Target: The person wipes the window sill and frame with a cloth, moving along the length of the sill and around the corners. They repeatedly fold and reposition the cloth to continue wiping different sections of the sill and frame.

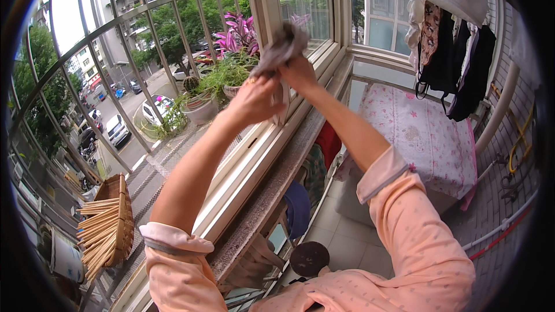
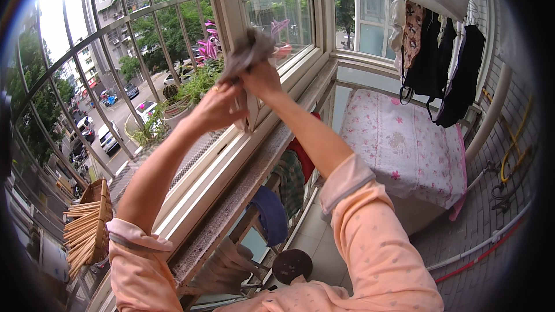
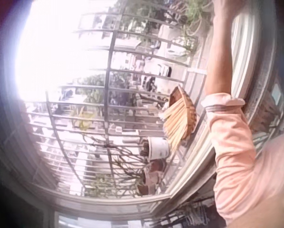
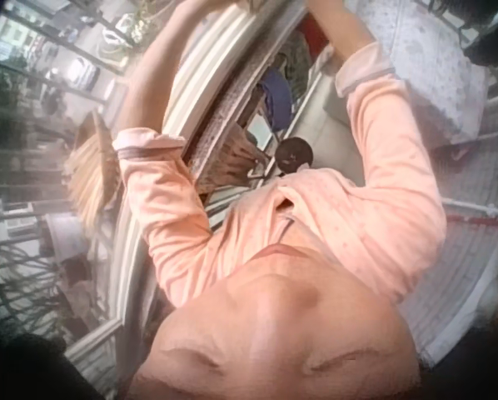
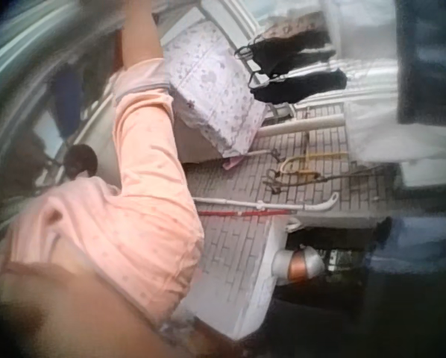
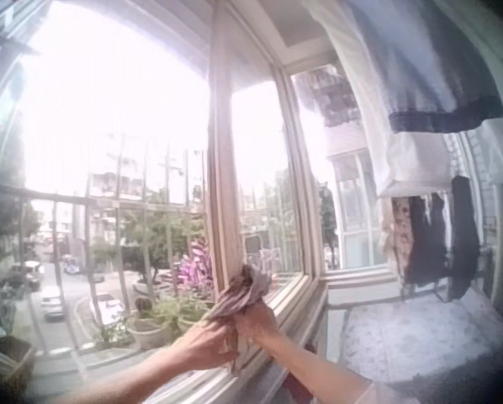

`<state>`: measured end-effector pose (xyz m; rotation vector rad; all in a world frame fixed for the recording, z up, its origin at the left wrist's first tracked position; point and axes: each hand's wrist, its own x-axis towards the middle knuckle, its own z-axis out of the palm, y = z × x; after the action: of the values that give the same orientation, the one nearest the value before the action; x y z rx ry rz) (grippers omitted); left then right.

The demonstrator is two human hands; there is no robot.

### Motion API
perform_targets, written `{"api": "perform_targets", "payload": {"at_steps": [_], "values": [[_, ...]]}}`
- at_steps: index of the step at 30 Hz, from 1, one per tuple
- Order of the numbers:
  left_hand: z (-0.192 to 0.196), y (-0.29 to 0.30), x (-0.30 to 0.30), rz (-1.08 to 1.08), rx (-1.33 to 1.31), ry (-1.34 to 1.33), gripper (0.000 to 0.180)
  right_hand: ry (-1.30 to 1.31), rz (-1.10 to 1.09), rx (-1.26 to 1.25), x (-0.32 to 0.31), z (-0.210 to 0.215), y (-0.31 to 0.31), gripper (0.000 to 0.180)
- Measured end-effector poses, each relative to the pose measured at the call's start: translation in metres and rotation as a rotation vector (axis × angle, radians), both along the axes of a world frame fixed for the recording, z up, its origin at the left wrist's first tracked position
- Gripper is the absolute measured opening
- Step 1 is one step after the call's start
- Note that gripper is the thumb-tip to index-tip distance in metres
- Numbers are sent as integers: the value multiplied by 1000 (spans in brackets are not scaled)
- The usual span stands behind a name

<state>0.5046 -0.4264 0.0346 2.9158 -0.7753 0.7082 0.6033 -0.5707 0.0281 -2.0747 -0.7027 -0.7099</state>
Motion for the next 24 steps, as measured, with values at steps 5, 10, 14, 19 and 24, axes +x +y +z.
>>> {"api": "perform_targets", "payload": {"at_steps": [5,10,14,19,24], "values": [[-40,-1,-12,-6,36,209,65,67,252,164,6,-79,-10,41],[-56,-2,-18,14,102,448,66,11,199,58,14,-82,-19,36],[-64,-5,-26,1,114,497,72,15,58,-160,-8,-74,-30,33],[-52,-9,-43,8,200,350,60,-369,-169,-123,-48,-20,-39,31],[-18,-17,-58,80,112,-253,58,-1256,-306,-258,-78,95,-15,29]]}}
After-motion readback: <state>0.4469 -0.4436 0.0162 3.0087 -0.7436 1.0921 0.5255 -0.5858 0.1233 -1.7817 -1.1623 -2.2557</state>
